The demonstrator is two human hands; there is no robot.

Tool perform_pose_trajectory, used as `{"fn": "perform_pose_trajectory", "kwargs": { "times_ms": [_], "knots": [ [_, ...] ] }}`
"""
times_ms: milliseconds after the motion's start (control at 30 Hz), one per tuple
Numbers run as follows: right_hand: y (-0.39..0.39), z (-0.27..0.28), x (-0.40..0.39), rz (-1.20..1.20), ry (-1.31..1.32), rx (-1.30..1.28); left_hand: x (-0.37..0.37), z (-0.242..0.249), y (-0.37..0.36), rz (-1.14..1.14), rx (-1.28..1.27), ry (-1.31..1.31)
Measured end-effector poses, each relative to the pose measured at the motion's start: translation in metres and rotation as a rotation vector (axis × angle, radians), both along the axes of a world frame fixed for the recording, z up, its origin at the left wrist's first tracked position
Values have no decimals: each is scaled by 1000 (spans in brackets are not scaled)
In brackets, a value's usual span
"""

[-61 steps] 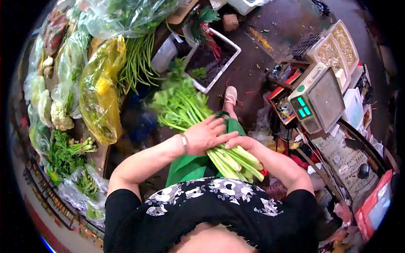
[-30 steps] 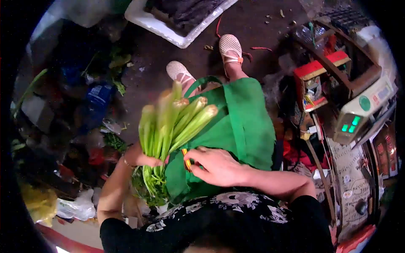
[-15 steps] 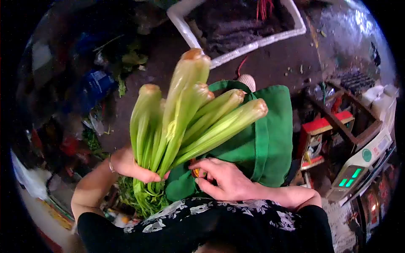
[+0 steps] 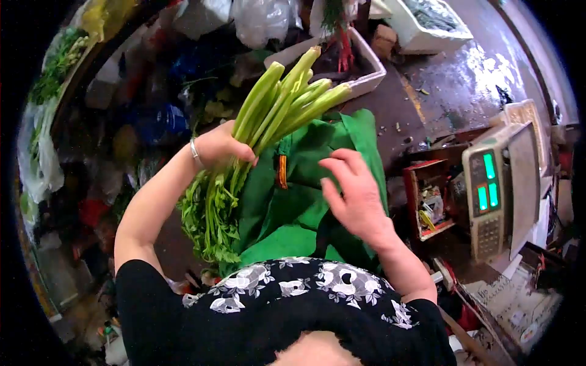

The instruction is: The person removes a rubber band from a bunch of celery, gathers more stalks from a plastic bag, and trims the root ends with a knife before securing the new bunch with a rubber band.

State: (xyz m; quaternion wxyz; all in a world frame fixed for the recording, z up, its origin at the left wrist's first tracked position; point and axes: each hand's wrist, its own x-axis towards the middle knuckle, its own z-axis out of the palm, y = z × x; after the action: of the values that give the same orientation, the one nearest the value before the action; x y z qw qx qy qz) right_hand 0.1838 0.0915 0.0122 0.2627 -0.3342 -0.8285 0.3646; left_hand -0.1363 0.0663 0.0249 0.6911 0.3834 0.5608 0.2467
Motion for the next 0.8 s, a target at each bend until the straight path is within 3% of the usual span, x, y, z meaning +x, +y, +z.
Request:
{"fn": "perform_pose_trajectory", "kwargs": {
  "times_ms": [67,133,200,233,300,367,467,633,800],
  "knots": [
    [4,2,32,-121,-209,231,3,6,-2,-20,26,-7],
    [-1,-15,72,-203,-275,185,14,17,-9,-106,90,248],
    [-6,-39,104,-277,-396,-118,30,33,-10,-118,75,222],
    [-9,-56,126,-296,-354,-280,39,36,-12,-183,139,264],
    [-20,-80,155,-366,-298,-234,61,50,-15,-324,273,466],
    [-27,-85,166,-438,-243,-228,75,34,-19,-395,376,563],
    [-16,-49,147,-472,-104,-330,91,9,-31,-391,558,806],
    [-11,-24,118,-510,174,-323,112,18,-41,-421,718,896],
    [-10,-28,110,-396,263,-310,120,18,-50,-463,579,741]
  ]
}}
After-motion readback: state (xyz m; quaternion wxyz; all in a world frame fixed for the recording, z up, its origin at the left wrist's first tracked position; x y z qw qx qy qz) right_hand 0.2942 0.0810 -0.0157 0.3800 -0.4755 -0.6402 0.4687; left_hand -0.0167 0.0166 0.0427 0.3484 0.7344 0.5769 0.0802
